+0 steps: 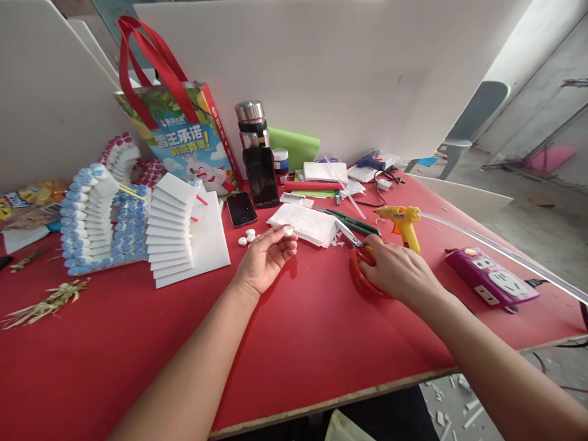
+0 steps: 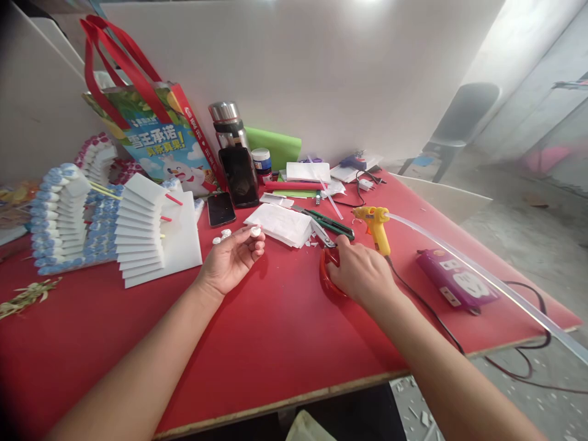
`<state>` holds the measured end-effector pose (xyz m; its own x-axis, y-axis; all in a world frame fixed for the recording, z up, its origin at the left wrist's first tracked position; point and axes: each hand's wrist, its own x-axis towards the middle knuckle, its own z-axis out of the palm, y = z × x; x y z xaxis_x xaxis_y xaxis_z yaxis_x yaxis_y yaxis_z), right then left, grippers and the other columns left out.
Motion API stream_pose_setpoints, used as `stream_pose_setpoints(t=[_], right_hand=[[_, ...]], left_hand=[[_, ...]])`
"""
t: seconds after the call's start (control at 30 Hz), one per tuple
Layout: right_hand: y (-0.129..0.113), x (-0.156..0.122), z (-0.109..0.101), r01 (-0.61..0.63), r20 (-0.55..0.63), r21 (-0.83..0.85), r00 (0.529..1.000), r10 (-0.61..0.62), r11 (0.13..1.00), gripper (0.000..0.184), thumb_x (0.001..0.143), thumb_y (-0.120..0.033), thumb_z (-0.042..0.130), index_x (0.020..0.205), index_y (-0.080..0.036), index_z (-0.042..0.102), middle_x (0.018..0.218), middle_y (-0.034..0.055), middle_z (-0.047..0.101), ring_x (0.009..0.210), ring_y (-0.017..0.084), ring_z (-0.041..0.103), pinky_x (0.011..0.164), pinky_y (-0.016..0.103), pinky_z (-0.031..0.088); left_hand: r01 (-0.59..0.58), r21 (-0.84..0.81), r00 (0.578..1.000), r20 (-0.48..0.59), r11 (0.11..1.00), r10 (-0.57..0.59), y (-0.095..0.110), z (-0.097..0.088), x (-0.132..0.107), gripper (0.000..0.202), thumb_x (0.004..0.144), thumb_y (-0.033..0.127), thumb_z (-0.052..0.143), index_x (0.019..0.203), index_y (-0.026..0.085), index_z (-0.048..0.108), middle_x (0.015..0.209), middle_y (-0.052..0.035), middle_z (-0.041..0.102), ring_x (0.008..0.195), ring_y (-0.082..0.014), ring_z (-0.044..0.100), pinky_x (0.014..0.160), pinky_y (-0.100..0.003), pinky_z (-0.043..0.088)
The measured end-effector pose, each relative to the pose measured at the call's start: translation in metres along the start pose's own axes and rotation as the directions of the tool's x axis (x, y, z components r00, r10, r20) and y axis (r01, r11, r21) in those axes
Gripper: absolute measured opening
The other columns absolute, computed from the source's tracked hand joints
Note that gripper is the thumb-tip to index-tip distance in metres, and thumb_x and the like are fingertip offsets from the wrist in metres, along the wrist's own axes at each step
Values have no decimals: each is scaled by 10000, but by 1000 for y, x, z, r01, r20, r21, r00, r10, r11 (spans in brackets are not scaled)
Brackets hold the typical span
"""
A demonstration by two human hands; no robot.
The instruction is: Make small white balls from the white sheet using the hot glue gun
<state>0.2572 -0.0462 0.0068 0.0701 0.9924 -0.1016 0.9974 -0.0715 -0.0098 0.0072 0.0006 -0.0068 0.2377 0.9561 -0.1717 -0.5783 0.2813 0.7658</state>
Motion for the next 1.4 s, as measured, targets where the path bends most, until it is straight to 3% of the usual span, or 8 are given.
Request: stream_pose_setpoints(t=[0.17, 0.33, 0.47, 0.63, 0.8, 1.07, 1.3, 1.4], right_hand=[[18, -3, 3, 40, -109, 244, 994, -14, 969, 305, 903, -351, 515, 1192, -257, 547, 703, 17, 627, 683, 249, 630, 566, 301, 364], [16, -10, -1, 244, -181, 539, 968, -171, 806, 431, 894, -551, 611, 1213, -280, 509, 795, 3, 650, 698, 210, 611, 622, 294, 442], [-4, -16, 0, 440, -320, 478, 893, -316, 760, 610, 841, -623, 675, 1287, -254, 482, 1101, 105, 669, 948, 271, 652, 783, 354, 495], [-24, -16, 3, 510, -362, 346, 847, -390, 787, 569, 850, -604, 670, 1254, -238, 508, 1097, 132, 647, 950, 293, 639, 793, 377, 489], [-30, -13, 1, 492, -342, 303, 856, -389, 816, 596, 846, -623, 655, 1258, -216, 514, 1018, 111, 632, 873, 273, 629, 729, 359, 471], [-34, -15, 1, 454, -299, 389, 885, -357, 801, 579, 853, -619, 652, 1260, -233, 510, 1014, 85, 620, 808, 234, 628, 670, 313, 450], [-37, -15, 5, 437, -334, 246, 876, -348, 865, 549, 891, -616, 594, 1231, -187, 554, 901, 80, 566, 697, 218, 558, 608, 295, 370], [-37, -15, 9, 440, -344, 257, 874, -343, 861, 507, 909, -578, 590, 1230, -186, 563, 885, 76, 575, 661, 209, 546, 584, 289, 347]], left_hand=[[13, -55, 999, 47, 998, -10, 0, -2, 0, 123, 822, 154, 724, 938, 117, 707, 819, -46, 657, 683, -101, 619, 626, -203, 538], [41, -98, 995, 98, 994, -31, 0, 0, -1, 112, 846, 187, 723, 926, 109, 708, 823, -41, 623, 648, -78, 547, 595, -199, 491], [46, -81, 993, 116, 996, -37, -2, 3, -3, 104, 847, 197, 720, 907, 112, 715, 833, -50, 641, 632, -75, 525, 603, -208, 484], [13, -32, 996, 88, 999, -10, -6, 3, -3, 131, 783, 197, 739, 889, 123, 718, 753, -38, 639, 617, -101, 552, 578, -226, 474], [-7, -4, 992, 122, 1000, 8, -7, 5, -3, 94, 799, 189, 732, 871, 129, 725, 708, -29, 622, 610, -109, 573, 562, -217, 468], [-8, 3, 988, 156, 1000, 8, -5, 8, -6, 89, 809, 172, 740, 893, 144, 729, 724, -26, 649, 604, -98, 578, 560, -202, 470], [-16, 20, 985, 174, 1000, 12, -7, 4, -5, 59, 838, 158, 713, 881, 122, 731, 744, -27, 634, 618, -93, 582, 566, -193, 482], [-11, 22, 984, 178, 1000, 7, -7, 5, -6, 43, 838, 152, 709, 847, 113, 721, 733, -27, 628, 608, -92, 571, 557, -192, 474]])
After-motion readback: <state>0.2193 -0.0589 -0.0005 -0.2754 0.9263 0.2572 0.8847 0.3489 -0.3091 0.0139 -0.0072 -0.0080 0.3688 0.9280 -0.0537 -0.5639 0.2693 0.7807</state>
